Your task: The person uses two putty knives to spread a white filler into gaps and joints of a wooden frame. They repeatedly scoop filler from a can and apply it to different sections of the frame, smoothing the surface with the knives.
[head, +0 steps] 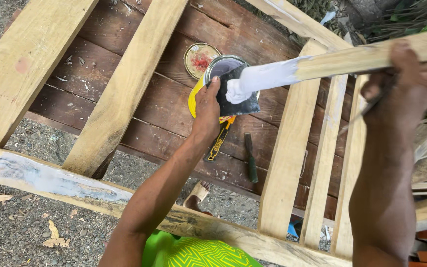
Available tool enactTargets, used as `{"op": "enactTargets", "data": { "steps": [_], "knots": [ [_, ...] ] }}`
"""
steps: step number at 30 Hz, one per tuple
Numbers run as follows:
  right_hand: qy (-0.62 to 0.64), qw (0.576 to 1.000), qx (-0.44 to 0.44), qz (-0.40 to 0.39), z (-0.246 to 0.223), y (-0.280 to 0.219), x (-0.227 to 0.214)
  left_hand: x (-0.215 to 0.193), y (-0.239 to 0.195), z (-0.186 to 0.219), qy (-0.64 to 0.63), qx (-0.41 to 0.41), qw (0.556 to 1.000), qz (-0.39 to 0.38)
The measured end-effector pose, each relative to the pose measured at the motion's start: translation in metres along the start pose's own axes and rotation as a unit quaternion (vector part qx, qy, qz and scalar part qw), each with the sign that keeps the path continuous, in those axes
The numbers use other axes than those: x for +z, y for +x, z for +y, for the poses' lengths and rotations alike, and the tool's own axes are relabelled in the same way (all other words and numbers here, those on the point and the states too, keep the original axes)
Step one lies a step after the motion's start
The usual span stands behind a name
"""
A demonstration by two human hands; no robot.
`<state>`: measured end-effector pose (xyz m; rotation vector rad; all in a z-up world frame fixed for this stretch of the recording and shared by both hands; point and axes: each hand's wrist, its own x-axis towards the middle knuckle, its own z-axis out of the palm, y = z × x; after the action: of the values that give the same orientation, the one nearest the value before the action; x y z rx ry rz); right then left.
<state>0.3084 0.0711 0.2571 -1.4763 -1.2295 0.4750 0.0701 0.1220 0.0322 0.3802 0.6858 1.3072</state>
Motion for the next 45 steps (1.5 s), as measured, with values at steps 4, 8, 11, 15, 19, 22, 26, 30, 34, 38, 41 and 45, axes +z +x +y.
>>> {"op": "enactTargets", "data": {
  "steps": [4, 8, 11, 15, 19, 22, 26, 30, 34, 38, 41, 45],
  "knots": [
    [0.048, 0.998, 0.031, -0.008, 0.007, -0.011, -0.025, -0.002, 0.0, -0.008, -0.035, 0.0, 0.999, 0.012],
    [0.204, 0.975, 0.022, -0.086, 0.051, 0.001, -0.07, 0.004, 0.006, -0.015, 0.033, -0.009, 0.998, 0.049],
    [0.287, 0.944, 0.046, -0.157, 0.083, 0.023, -0.096, 0.007, 0.009, -0.02, 0.022, -0.022, 0.997, 0.068],
    [0.262, 0.956, 0.061, -0.121, 0.106, 0.034, -0.106, 0.008, 0.01, -0.024, 0.025, -0.017, 0.997, 0.068],
    [0.261, 0.958, 0.064, -0.1, 0.12, 0.041, -0.105, 0.014, 0.015, -0.026, 0.046, -0.003, 0.996, 0.075],
    [0.263, 0.959, 0.064, -0.081, 0.125, 0.044, -0.099, 0.013, 0.01, -0.021, 0.063, 0.005, 0.995, 0.072],
    [0.25, 0.966, 0.06, -0.016, 0.117, 0.041, -0.078, -0.001, -0.019, -0.003, -0.048, -0.034, 0.997, 0.042],
    [0.221, 0.968, 0.077, 0.09, 0.139, 0.034, -0.025, -0.041, -0.071, 0.013, -0.052, -0.012, 0.998, 0.041],
    [-0.207, 0.969, -0.121, -0.054, 0.2, 0.018, 0.037, -0.093, -0.134, 0.025, -0.102, -0.08, 0.985, 0.118],
    [0.045, 0.996, 0.08, 0.002, 0.257, 0.02, 0.002, -0.127, -0.175, 0.024, -0.083, -0.087, 0.977, 0.175],
    [0.512, 0.816, 0.265, -0.043, 0.305, -0.02, -0.059, -0.144, -0.179, 0.012, -0.088, -0.116, 0.973, 0.178],
    [0.338, 0.8, 0.492, 0.065, 0.35, -0.096, -0.027, -0.154, -0.154, -0.001, -0.081, -0.193, 0.957, 0.203]
  ]
}}
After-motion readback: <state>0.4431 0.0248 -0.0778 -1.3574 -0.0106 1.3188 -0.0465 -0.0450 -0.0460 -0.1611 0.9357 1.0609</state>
